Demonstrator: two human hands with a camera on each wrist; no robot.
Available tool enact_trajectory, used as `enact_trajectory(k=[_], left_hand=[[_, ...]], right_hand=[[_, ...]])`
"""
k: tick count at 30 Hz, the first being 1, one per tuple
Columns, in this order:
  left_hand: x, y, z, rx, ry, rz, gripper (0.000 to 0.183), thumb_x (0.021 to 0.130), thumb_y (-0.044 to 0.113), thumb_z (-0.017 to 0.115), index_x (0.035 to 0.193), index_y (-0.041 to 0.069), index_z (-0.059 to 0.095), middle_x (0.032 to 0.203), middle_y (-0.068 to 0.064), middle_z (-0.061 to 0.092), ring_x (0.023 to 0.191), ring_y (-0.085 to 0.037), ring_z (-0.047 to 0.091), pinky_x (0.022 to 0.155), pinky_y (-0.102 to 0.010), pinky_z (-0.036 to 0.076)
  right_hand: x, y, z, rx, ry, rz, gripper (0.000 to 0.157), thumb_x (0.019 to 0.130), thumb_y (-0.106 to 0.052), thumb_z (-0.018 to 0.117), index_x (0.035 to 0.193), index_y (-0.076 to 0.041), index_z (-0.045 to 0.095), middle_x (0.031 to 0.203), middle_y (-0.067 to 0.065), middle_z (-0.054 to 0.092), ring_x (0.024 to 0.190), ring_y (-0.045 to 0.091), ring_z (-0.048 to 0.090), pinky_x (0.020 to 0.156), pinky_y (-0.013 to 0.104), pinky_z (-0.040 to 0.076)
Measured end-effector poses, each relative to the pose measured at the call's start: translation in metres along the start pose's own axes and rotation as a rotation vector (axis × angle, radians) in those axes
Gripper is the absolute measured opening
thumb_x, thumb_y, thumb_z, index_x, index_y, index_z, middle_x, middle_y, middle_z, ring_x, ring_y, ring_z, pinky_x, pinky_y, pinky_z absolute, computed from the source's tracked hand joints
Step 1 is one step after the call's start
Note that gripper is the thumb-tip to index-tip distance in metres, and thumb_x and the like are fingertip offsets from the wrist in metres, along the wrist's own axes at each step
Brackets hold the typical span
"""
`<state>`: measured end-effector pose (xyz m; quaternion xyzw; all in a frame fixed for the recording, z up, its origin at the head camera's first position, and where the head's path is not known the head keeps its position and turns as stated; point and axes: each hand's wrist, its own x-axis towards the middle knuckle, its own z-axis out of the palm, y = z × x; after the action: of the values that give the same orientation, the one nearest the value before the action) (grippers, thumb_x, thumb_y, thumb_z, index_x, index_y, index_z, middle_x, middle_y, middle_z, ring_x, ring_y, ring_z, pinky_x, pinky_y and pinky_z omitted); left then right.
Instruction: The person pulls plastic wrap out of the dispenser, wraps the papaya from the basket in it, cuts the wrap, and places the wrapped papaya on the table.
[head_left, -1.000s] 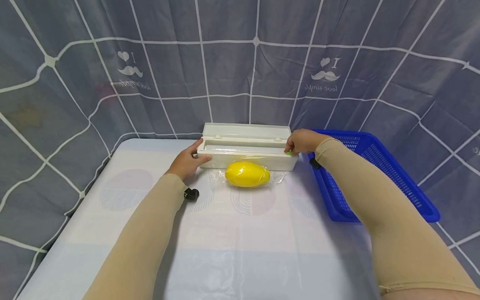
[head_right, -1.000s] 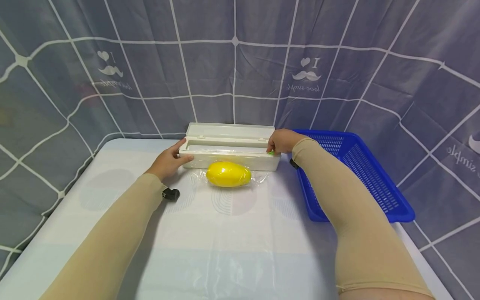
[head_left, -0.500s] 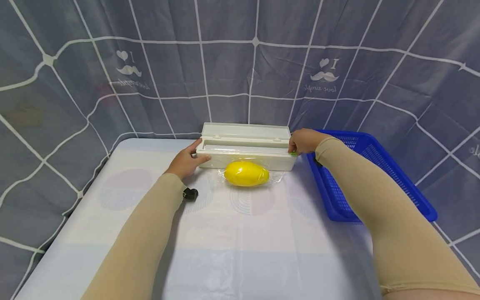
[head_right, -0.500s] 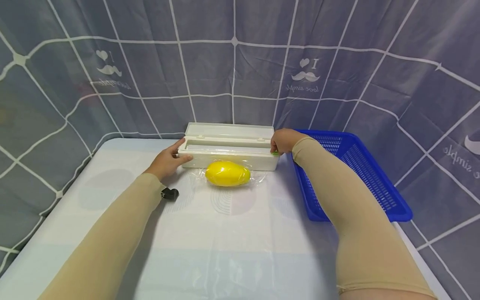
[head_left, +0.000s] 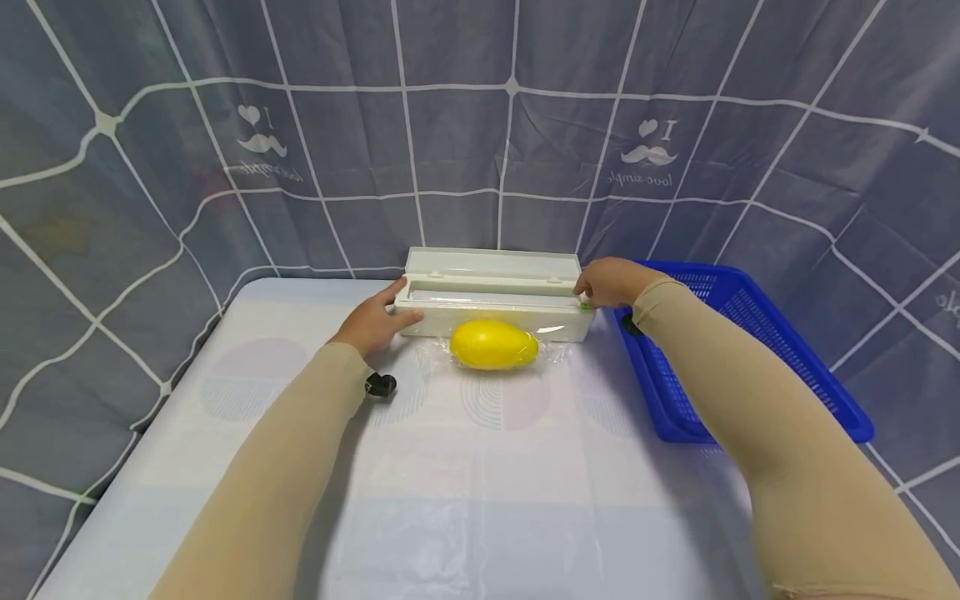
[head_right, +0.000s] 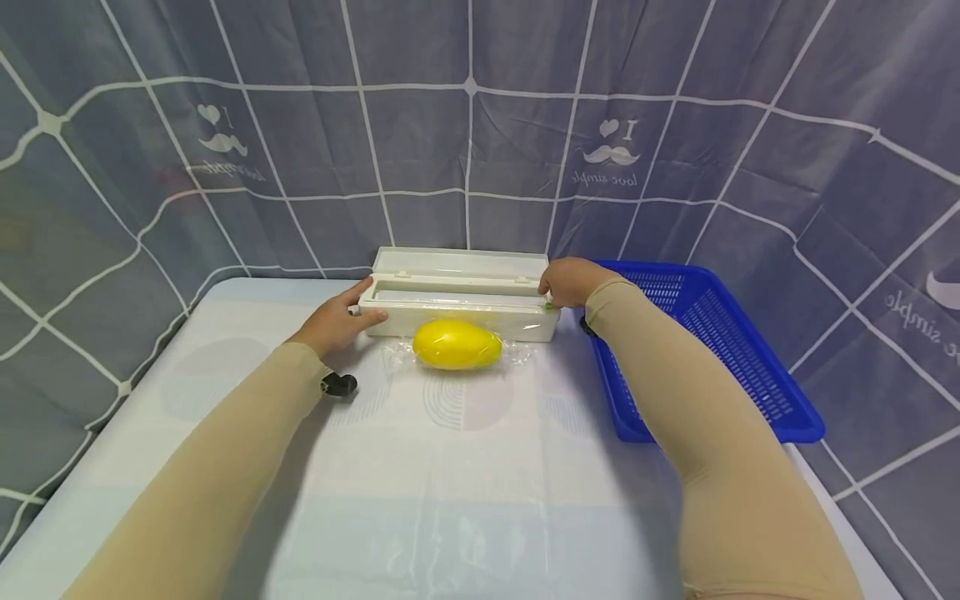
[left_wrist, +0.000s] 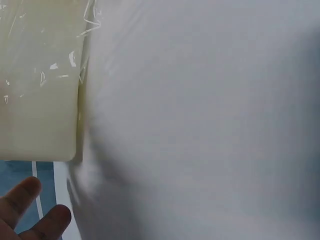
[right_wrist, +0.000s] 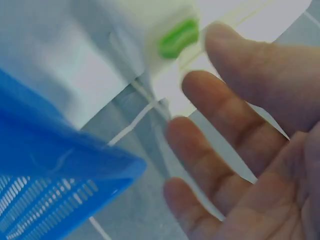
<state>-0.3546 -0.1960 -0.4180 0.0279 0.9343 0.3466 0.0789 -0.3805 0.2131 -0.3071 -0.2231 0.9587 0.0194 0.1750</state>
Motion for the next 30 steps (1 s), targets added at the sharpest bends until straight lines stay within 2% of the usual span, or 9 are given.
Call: enact_trajectory(k=[4, 9, 13, 16, 22, 30], left_hand=[[-0.003, 0.002, -0.001, 0.039, 0.003, 0.012, 0.090, 0.096, 0.072, 0.059, 0.167, 0.048, 0.010, 0.172, -0.013, 0.032, 0.158, -0.043, 0.030, 0.126, -0.065, 0.026], [-0.004, 0.004, -0.001, 0.057, -0.006, 0.023, 0.091, 0.098, 0.070, 0.058, 0.168, 0.044, 0.007, 0.175, -0.011, 0.026, 0.159, -0.043, 0.028, 0.127, -0.064, 0.025], [-0.004, 0.005, -0.001, 0.068, -0.010, 0.038, 0.092, 0.099, 0.069, 0.057, 0.169, 0.042, 0.005, 0.176, -0.010, 0.023, 0.159, -0.043, 0.028, 0.128, -0.064, 0.024], [-0.004, 0.005, -0.001, 0.071, -0.006, 0.046, 0.091, 0.099, 0.068, 0.057, 0.169, 0.041, 0.005, 0.176, -0.011, 0.023, 0.159, -0.043, 0.027, 0.128, -0.064, 0.024], [-0.005, 0.003, -0.001, 0.077, -0.006, 0.067, 0.093, 0.099, 0.069, 0.057, 0.169, 0.040, 0.003, 0.176, -0.010, 0.021, 0.160, -0.043, 0.025, 0.128, -0.064, 0.023], [-0.006, 0.002, -0.001, 0.078, 0.011, 0.101, 0.092, 0.100, 0.062, 0.061, 0.170, 0.035, 0.008, 0.177, -0.007, 0.021, 0.161, -0.040, 0.026, 0.129, -0.062, 0.023]], right_hand=[[-0.004, -0.013, 0.005, 0.033, 0.051, -0.005, 0.042, 0.101, -0.013, 0.069, 0.141, 0.000, 0.064, 0.126, 0.018, 0.070, 0.118, 0.033, 0.064, 0.109, 0.050, 0.052], [-0.001, -0.024, 0.019, -0.013, 0.111, -0.036, 0.038, 0.099, -0.019, 0.073, 0.132, -0.002, 0.070, 0.117, 0.014, 0.073, 0.109, 0.031, 0.066, 0.110, 0.050, 0.051], [0.001, -0.031, 0.028, -0.075, 0.158, -0.034, 0.028, 0.098, -0.021, 0.075, 0.120, -0.004, 0.074, 0.113, 0.011, 0.077, 0.102, 0.029, 0.069, 0.104, 0.047, 0.055], [0.001, -0.035, 0.031, -0.096, 0.194, -0.020, 0.020, 0.097, -0.021, 0.076, 0.111, -0.006, 0.075, 0.108, 0.009, 0.077, 0.094, 0.027, 0.070, 0.094, 0.045, 0.059], [0.004, -0.038, 0.037, -0.140, 0.254, -0.005, 0.008, 0.100, -0.015, 0.071, 0.102, -0.008, 0.075, 0.097, 0.006, 0.077, 0.082, 0.023, 0.067, 0.086, 0.043, 0.061], [0.005, -0.041, 0.039, -0.180, 0.281, 0.040, 0.015, 0.099, -0.007, 0.063, 0.088, -0.012, 0.071, 0.085, 0.002, 0.070, 0.075, 0.022, 0.062, 0.077, 0.041, 0.059]])
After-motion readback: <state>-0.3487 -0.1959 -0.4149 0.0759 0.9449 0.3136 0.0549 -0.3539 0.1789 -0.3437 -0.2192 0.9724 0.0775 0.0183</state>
